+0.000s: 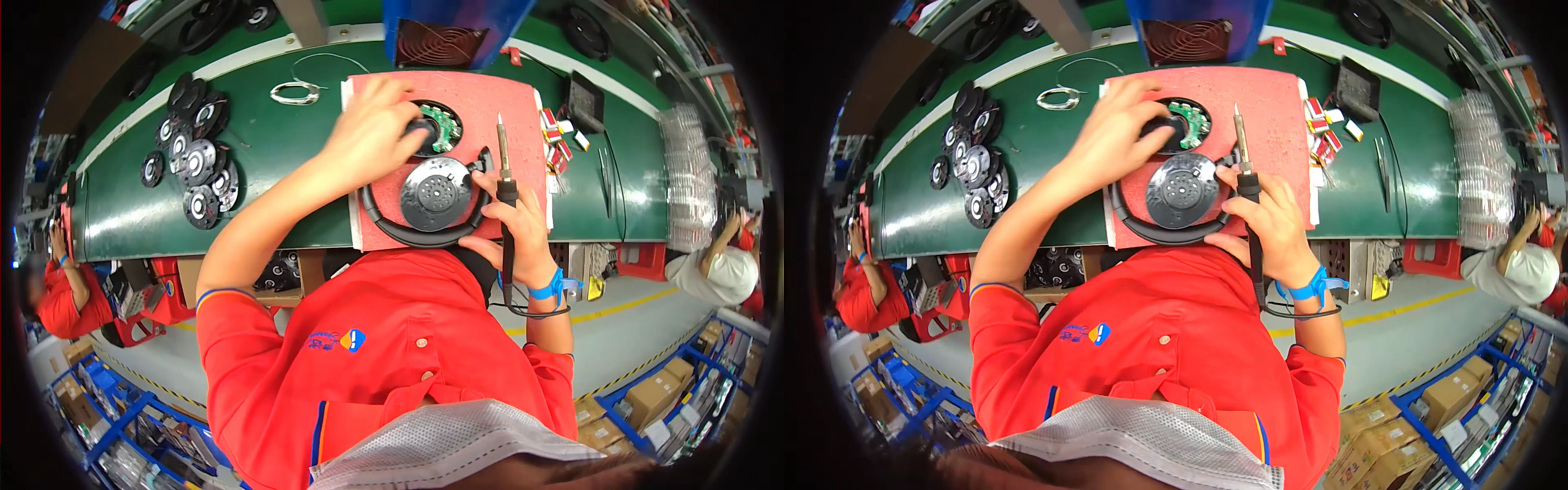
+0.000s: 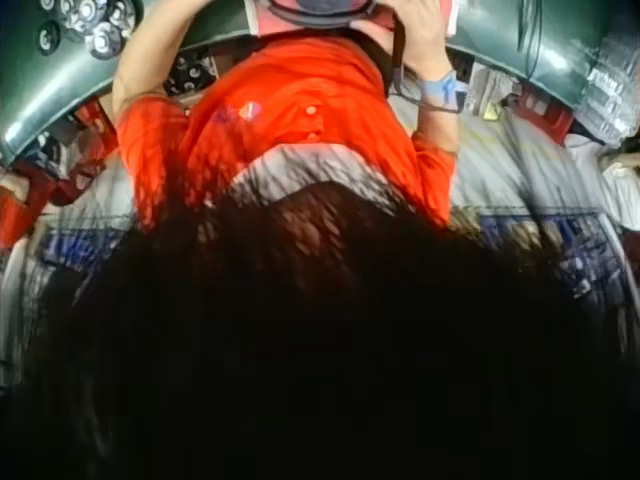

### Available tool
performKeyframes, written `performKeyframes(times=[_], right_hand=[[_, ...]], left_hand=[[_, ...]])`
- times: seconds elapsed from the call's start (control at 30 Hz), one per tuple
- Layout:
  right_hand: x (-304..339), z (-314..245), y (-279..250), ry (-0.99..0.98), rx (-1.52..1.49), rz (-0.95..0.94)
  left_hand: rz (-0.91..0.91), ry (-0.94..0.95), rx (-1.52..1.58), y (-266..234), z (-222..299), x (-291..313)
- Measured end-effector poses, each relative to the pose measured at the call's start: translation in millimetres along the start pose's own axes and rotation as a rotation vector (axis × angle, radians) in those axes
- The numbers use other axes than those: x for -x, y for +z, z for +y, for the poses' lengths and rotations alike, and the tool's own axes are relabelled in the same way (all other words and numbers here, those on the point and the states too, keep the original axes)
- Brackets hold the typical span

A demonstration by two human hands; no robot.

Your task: Assembling and soldering internal components of headphones on a production line.

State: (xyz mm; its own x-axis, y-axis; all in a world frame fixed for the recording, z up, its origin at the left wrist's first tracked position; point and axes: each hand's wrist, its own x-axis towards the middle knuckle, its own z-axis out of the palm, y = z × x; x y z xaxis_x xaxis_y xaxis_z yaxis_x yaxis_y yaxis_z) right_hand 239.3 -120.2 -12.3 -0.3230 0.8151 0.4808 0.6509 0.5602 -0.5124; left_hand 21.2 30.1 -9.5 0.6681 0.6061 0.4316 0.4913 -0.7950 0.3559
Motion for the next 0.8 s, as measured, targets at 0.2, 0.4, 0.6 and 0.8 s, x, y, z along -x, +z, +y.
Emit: performKeyframes(times=[0.2, 0.4, 0.6, 0.8], right_hand=[[5.4, 10.6, 10.6, 0.043, -0.133, -0.058], [12.0, 2.3, 15.1, 0.003, -0.147, -0.087], [-32.3, 13.5, 9.1, -0.176, -0.013, -0.184], [-59.6, 14.0, 26.1, -0.146, -0.106, -0.190]], left_hand=[[0.038, 0.054, 0.296, 16.2, 3.5, 1.4], [0.023, 0.164, -0.022, -36.3, -8.7, 46.9], [-0.094, -0.173, -0.551, -115.8, -110.6, 102.5], [-0.203, -0.145, -0.332, -123.4, -138.9, 99.1]])
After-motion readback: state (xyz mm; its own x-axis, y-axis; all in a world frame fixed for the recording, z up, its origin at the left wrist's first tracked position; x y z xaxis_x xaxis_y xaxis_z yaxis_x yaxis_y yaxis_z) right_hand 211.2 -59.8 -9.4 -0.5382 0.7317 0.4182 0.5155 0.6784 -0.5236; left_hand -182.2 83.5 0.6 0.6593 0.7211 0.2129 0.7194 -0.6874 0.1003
